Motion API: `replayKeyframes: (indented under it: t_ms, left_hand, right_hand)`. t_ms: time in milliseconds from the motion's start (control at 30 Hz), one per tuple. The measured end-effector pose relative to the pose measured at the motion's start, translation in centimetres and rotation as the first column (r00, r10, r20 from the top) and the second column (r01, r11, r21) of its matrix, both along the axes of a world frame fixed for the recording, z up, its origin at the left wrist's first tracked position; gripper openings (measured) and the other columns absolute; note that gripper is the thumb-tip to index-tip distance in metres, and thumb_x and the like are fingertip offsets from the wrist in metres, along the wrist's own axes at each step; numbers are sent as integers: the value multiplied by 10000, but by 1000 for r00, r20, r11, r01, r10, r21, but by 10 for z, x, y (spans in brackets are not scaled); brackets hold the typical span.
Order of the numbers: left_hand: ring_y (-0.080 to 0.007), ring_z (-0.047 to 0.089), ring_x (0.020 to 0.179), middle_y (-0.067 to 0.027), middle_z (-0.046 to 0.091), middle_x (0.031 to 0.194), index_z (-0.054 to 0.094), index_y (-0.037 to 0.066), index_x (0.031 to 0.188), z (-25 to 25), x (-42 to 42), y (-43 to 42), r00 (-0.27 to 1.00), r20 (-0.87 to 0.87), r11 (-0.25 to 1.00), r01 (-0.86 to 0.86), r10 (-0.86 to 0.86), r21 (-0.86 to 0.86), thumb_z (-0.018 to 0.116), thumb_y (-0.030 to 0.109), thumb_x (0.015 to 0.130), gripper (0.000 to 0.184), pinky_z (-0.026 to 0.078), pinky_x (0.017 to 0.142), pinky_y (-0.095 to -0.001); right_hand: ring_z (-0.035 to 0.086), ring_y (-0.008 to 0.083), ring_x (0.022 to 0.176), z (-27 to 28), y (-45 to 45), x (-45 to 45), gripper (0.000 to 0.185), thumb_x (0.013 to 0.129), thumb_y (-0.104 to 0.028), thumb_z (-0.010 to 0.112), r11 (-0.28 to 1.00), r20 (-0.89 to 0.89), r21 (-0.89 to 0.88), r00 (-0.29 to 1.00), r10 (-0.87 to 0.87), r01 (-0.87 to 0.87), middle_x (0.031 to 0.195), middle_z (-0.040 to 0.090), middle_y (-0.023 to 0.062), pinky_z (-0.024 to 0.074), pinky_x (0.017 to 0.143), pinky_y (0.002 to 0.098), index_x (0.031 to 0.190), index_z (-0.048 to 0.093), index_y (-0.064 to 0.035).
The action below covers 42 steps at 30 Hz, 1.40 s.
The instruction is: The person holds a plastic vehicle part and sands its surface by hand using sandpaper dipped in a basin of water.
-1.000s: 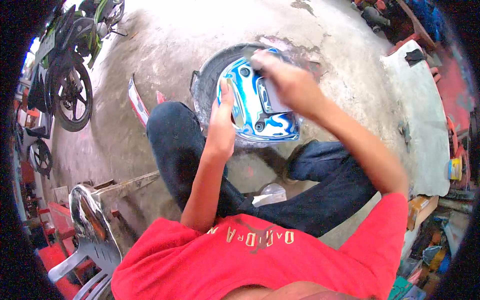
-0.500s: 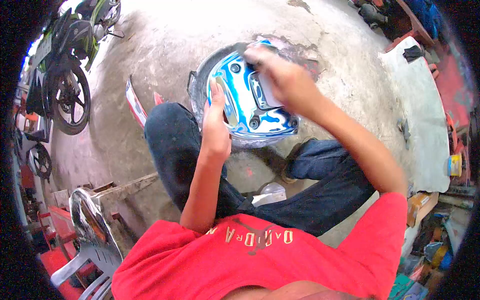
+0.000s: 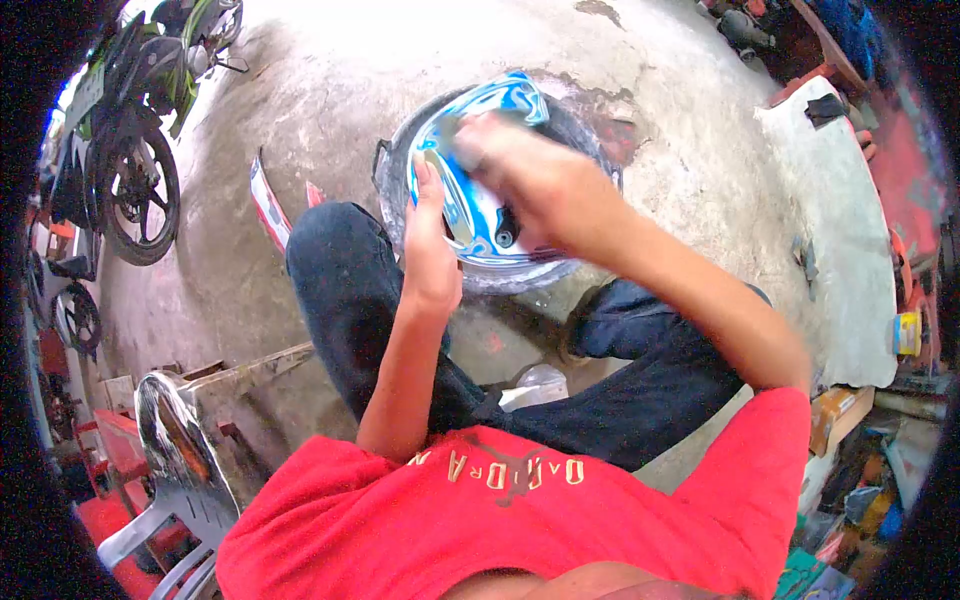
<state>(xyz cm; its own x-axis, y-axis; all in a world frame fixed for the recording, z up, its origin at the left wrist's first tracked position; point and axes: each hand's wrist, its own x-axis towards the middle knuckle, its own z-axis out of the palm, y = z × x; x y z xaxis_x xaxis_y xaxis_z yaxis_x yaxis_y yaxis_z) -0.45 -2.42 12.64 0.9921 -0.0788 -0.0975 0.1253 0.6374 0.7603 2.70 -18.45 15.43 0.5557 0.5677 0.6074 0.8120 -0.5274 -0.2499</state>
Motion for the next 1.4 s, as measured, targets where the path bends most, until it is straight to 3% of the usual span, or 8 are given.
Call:
replayKeyframes:
  t_ms: [200, 367, 600, 667, 867, 1033, 1133, 1400]
  left_hand:
    - [-248, 554, 1266, -118, 546, 1409, 410, 42, 1458, 12, -9, -1, 1000, 1, 999, 31, -31, 19, 375, 439, 1076, 552, 410, 1100, -411]
    - [-252, 542, 1284, -121, 545, 1409, 423, 38, 1447, 10, -6, 1, 998, -68, 1000, 12, -13, -3, 371, 431, 1077, 542, 401, 1110, -414]
    - [-248, 551, 1275, -117, 551, 1402, 419, 37, 1449, 17, -10, -2, 998, -26, 997, 64, -63, 36, 377, 434, 1076, 546, 418, 1094, -404]
    - [-246, 552, 1274, -118, 552, 1401, 421, 34, 1447, 13, -7, -2, 999, -15, 999, 33, -33, 10, 381, 431, 1075, 545, 418, 1094, -403]
    - [-223, 579, 1249, -121, 552, 1396, 409, 19, 1458, 19, -10, 2, 992, 7, 992, 122, -122, 41, 343, 442, 1085, 568, 467, 1066, -383]
    - [-234, 592, 1222, -120, 589, 1349, 447, 34, 1429, 16, -9, 2, 997, -12, 997, 73, -73, 5, 383, 428, 1076, 533, 458, 1062, -400]
    - [-240, 591, 1217, -115, 601, 1337, 470, 40, 1414, 16, -8, 1, 998, -33, 999, 49, -49, -5, 419, 401, 1071, 501, 448, 1063, -402]
    - [-228, 586, 1227, -104, 581, 1369, 458, 40, 1429, 14, -7, 3, 1000, -20, 999, 23, -22, 27, 427, 364, 1073, 483, 459, 1055, -386]
  right_hand:
    - [665, 360, 1086, 11, -27, 31, 356, 973, -82, 548, 938, -454, -130, 822, -344, 320, 1285, 635, 190, 544, 914, 417, 1329, 563, -66]
    - [606, 331, 1232, 4, 1, -4, 469, 852, -135, 570, 984, 151, -166, 984, 93, -67, 1326, 606, 217, 497, 1038, 405, 1297, 553, 12]
    - [602, 332, 1227, 16, -23, 20, 388, 946, -120, 594, 935, -481, -217, 803, -352, 280, 1305, 623, 200, 493, 1026, 396, 1322, 576, -27]
    - [587, 330, 1252, -2, -8, 6, 412, 932, -121, 626, 996, 18, -88, 1000, -5, 6, 1324, 612, 201, 480, 1048, 395, 1329, 575, -22]
    - [640, 336, 1167, 11, -25, 29, 364, 922, -118, 656, 952, -433, -91, 849, -303, 294, 1233, 662, 204, 506, 1007, 374, 1274, 627, -31]
    - [598, 334, 1239, 6, -8, 0, 413, 909, -57, 650, 994, -81, 11, 990, 112, -111, 1337, 617, 171, 499, 1027, 373, 1319, 605, -74]
    - [628, 316, 1193, 20, -22, 29, 354, 915, -53, 600, 885, -536, -307, 705, -464, 349, 1280, 643, 182, 521, 975, 392, 1266, 631, -80]
    - [621, 326, 1201, -6, -22, 23, 395, 919, -34, 607, 997, -101, 19, 992, 70, -68, 1279, 642, 186, 509, 995, 388, 1312, 597, -68]
